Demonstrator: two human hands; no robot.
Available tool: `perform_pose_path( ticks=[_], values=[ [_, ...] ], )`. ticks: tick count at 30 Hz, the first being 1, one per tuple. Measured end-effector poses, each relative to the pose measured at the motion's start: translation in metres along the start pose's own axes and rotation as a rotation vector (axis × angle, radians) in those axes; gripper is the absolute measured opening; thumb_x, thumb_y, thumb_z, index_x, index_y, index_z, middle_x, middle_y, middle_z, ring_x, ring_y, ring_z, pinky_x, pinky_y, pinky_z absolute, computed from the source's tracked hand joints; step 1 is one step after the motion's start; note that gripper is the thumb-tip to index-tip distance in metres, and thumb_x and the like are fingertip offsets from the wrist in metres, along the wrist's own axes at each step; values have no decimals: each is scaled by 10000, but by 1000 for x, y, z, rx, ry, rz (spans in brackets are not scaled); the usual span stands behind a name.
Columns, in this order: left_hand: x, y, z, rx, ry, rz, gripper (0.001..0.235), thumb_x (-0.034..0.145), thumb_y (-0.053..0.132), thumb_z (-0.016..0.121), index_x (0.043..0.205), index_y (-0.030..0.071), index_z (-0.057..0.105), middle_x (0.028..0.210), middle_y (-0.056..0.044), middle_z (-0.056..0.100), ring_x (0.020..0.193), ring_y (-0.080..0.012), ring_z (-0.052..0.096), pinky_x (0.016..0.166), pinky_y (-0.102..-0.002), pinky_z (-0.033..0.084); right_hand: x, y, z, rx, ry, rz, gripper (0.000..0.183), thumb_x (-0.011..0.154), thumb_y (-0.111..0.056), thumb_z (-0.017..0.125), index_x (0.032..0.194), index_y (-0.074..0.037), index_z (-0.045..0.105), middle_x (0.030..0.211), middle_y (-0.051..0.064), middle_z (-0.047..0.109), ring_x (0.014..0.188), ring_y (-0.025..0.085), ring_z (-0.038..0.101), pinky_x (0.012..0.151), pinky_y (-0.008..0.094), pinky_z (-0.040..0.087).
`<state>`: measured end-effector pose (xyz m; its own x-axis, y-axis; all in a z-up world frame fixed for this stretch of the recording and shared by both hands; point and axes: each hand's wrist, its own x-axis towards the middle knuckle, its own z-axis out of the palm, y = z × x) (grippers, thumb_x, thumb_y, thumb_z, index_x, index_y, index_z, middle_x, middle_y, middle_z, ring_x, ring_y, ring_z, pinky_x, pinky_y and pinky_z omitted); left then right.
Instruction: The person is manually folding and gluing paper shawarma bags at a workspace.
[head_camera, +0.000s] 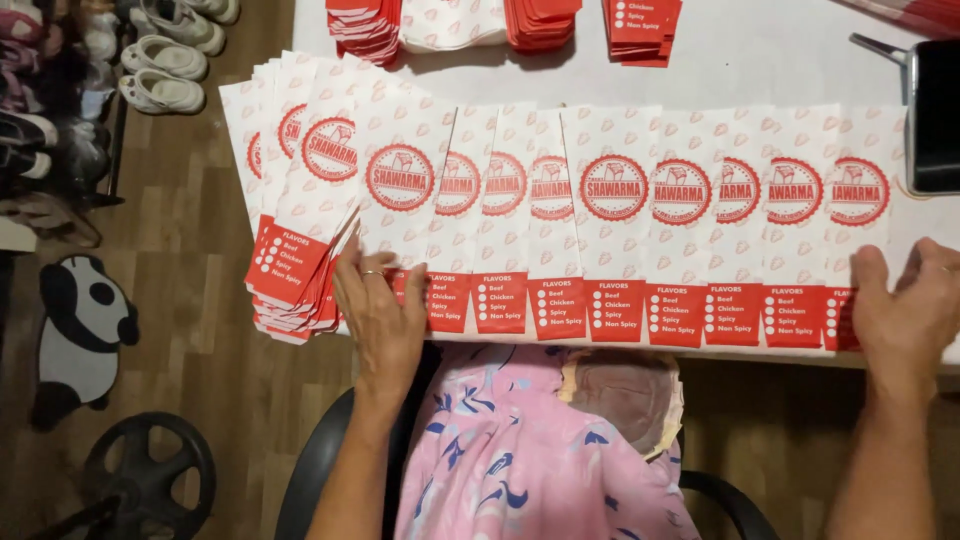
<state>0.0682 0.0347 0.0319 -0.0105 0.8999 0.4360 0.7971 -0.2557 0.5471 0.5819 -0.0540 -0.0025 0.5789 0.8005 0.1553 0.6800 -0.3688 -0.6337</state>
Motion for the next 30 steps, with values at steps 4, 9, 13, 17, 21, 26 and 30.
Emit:
perform_pose_path(
  ticks=[4,9,13,17,21,26,30],
  values=[
    [6,-7,14,180,-7,-42,397,984,170,691,1231,-103,542,1238,-268,526,1028,-425,512,925,-549,423,10,19,12,-371,83,-153,521,1180,-327,820,1125,141,598,1040,276,522,1008,453,493,846,552,397],
    [11,-3,39,156,-19,-65,554,991,137,674,1420,-119,434,1189,-257,529,1033,-413,500,930,-538,429,19,17,18,-317,87,-112,637,1020,-406,931,1261,111,646,975,181,611,994,414,537,911,520,411],
    [16,13,52,163,-82,-76,576,960,113,711,1422,-79,425,1174,-259,485,1020,-382,478,850,-525,453,21,-4,27,-254,-22,-21,572,942,-477,928,1088,9,664,1106,213,567,1056,403,529,907,509,428],
    [20,23,68,166,-154,-87,648,945,197,725,1435,-98,420,1183,-265,486,1023,-363,479,823,-497,480,12,-61,25,-103,-146,83,481,973,-376,875,1131,-15,599,1003,128,623,858,292,565,763,438,449],
    [21,42,80,138,-167,-74,657,945,177,720,1437,-110,393,1198,-267,472,1025,-381,476,820,-502,488,2,-118,28,60,-347,301,574,900,-295,820,1330,-74,511,1121,160,660,831,219,589,646,366,472],
    [25,65,89,-14,-295,-167,717,913,171,717,1449,-160,375,1193,-251,409,1110,-463,493,887,-601,504,-19,-115,76,800,-688,149,572,933,66,593,1458,-26,384,1076,145,687,889,214,695,787,406,602],
    [29,60,89,-94,-315,-184,681,938,172,695,1442,-173,396,1120,-272,468,1060,-490,529,922,-592,480,-25,-126,94,925,-756,176,496,992,30,541,1469,-15,413,1087,196,710,913,237,698,870,448,586]
  ],
)
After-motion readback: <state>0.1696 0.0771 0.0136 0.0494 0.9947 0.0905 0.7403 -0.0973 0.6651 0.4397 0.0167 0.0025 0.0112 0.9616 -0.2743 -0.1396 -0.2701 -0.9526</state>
